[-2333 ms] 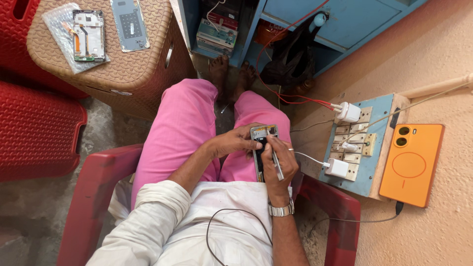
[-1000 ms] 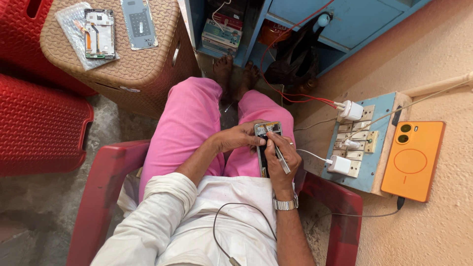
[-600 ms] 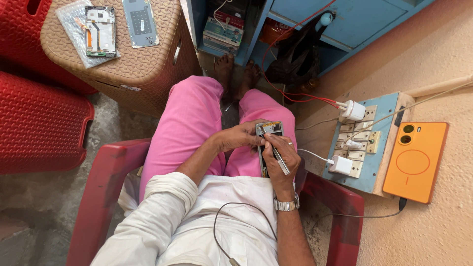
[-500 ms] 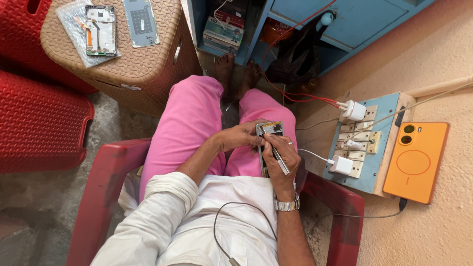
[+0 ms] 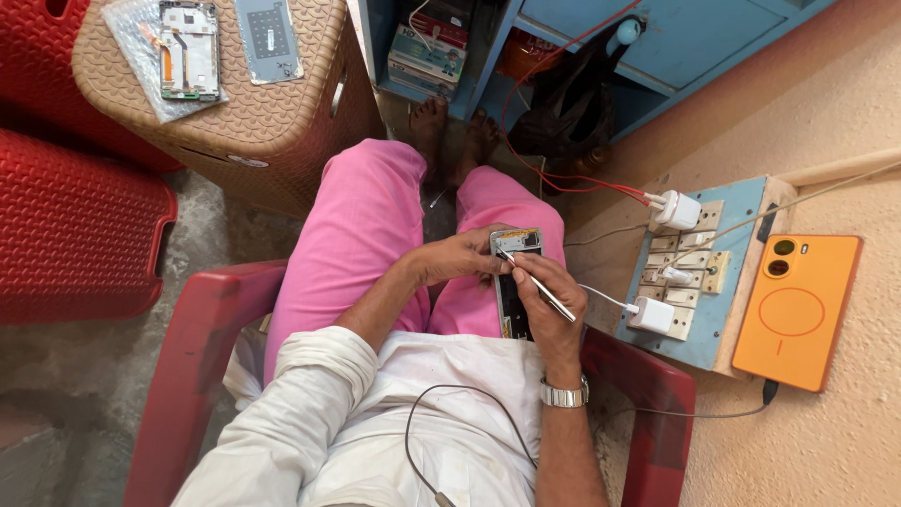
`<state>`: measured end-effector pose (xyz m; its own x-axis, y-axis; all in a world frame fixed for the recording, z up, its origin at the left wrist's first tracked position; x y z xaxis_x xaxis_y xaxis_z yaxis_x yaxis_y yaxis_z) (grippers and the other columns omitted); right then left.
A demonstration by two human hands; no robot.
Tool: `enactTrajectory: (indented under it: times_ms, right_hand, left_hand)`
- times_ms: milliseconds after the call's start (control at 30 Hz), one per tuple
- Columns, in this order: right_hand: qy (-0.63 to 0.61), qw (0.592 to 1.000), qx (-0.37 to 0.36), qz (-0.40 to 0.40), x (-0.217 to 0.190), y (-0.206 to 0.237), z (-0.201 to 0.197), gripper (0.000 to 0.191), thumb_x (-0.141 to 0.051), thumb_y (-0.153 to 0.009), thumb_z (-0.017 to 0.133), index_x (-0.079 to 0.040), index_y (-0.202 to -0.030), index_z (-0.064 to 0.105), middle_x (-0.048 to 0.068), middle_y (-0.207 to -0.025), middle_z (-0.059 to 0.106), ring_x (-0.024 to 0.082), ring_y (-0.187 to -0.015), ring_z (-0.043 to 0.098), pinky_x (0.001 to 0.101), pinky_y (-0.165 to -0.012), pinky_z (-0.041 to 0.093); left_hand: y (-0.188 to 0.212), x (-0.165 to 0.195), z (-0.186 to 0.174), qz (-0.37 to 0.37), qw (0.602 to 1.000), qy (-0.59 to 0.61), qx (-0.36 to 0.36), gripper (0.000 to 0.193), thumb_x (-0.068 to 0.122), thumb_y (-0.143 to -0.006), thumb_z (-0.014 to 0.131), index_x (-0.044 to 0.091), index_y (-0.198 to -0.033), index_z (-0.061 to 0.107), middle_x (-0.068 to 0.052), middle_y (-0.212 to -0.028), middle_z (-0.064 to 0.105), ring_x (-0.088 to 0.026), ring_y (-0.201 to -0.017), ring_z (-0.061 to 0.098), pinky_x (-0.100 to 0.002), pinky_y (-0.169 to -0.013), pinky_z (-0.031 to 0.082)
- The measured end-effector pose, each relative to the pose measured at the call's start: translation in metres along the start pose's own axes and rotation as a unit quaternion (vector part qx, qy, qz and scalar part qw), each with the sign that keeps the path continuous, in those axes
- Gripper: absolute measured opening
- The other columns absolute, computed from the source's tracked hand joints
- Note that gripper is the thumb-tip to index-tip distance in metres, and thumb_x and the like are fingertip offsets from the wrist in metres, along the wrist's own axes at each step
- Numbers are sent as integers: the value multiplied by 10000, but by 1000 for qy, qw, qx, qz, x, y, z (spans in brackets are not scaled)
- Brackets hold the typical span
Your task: The person sits on a red plastic chair and uses a metal prying tool to work on the internal components of a disassembled smartphone held in their lap. They briefly pause to operate a second smartphone, scrolling through a list on its screen, before returning to the repair task.
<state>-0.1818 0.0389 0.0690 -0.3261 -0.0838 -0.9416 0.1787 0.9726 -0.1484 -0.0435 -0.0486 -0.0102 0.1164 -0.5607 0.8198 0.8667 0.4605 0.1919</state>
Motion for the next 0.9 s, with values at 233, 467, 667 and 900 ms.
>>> enactTrajectory:
  times_ms: [233,467,667,900]
  right_hand:
    - [22,999,-9,-41,-8,2,4,212,19,-900,741,-22,-1106,766,105,-1165,746,181,-1063,717,292,-918,569]
    - [7,999,-32,-41,-8,-2,7,237,25,-895,735,-31,-1123,764,108,-1195,745,183,-1076,718,292,-932,570]
    - [53,996,-47,-45,-7,-4,5,223,18,-880,744,-32,-1095,768,96,-1175,755,181,-1049,735,293,-907,580]
    - [43,997,-30,-48,-3,-4,9,229,34,-884,729,-35,-1099,766,109,-1182,750,201,-1056,731,299,-900,580]
  left_hand:
    - [0,-3,-2,-3,1000,1,-1,639,146,-955,656,74,-1521,370,-32,-1056,629,-128,-881,622,-282,-734,546]
    - [0,-5,-4,-2,1000,-15,11,673,144,-939,660,75,-1537,359,-38,-1061,628,-125,-880,622,-282,-734,546]
    - [0,-4,-4,-9,1000,-18,11,680,189,-944,678,83,-1536,363,-39,-1021,627,-123,-846,613,-281,-718,540]
    - [1,-3,-4,-7,1000,-17,9,621,189,-977,668,72,-1518,389,-26,-1000,624,-111,-826,606,-274,-702,535]
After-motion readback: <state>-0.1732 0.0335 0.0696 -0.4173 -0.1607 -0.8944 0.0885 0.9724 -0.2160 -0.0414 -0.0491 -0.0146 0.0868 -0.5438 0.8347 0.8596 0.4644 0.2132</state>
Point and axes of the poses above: each hand's wrist, its own y-axis away from the middle knuckle, its own z-axis out of the palm, x = y × z, the point moved 4 cm from there along -y, towards the middle knuckle
